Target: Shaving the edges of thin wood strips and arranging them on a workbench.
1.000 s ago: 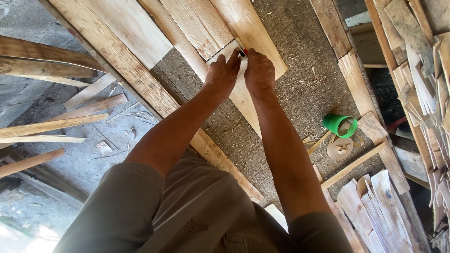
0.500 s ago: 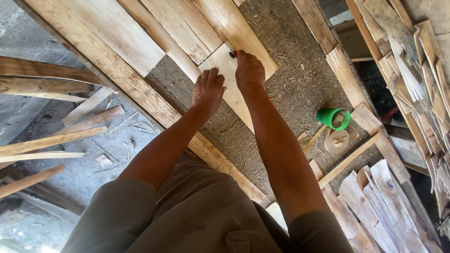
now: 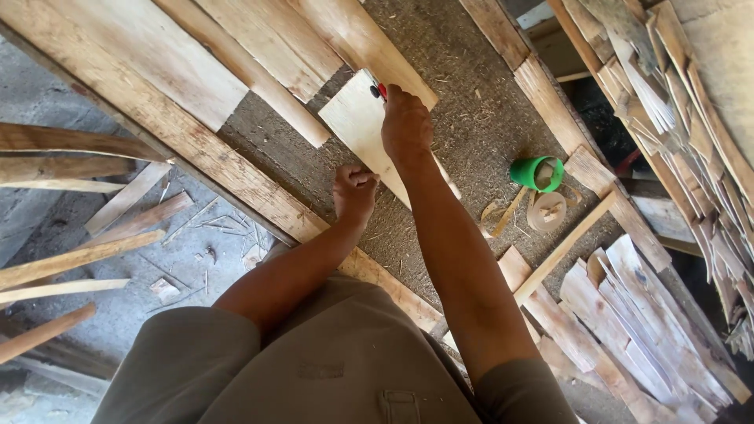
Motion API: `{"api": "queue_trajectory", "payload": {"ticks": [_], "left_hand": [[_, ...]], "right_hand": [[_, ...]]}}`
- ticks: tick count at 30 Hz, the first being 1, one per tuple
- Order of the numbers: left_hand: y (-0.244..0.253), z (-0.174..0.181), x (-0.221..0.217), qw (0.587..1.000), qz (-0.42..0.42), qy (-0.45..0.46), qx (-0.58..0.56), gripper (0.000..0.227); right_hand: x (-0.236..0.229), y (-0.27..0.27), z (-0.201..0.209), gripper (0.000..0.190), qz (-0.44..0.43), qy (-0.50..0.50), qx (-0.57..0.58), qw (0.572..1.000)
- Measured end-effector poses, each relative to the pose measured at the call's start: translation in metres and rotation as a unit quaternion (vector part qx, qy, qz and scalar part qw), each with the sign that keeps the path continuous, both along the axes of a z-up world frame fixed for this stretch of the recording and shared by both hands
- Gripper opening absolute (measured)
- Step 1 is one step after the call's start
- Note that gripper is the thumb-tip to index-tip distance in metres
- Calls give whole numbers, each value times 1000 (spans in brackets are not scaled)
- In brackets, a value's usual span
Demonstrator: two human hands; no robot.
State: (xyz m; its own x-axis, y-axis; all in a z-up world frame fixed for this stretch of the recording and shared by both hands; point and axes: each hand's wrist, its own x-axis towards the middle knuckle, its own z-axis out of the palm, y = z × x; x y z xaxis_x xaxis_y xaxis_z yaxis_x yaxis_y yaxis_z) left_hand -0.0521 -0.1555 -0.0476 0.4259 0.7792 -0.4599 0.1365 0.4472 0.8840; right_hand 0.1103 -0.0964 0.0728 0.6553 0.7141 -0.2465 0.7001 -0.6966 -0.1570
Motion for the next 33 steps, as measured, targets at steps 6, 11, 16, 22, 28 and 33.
{"api": "queue_trajectory", "payload": {"ticks": [6, 11, 16, 22, 28, 33], "left_hand": [[9, 60, 26, 977, -55, 69, -196, 28], [-6, 50, 30, 981, 13, 112, -158, 23], [-6, 43, 24, 977, -8, 118, -179, 21], [-7, 26, 20, 976, -12, 96, -193, 20], [-10, 30, 7, 984, -92, 107, -112, 26], [-22, 48, 7, 975, -216, 3, 55, 55]], "right_hand": [[12, -29, 24, 20, -59, -4, -4, 998], [16, -67, 57, 19, -125, 43, 47, 990], [28, -128, -1, 36, -125, 73, 25, 989], [19, -155, -30, 31, -166, 71, -67, 981], [5, -174, 10, 28, -237, 144, -51, 960], [-9, -232, -2, 25, -289, 149, 116, 939]]}}
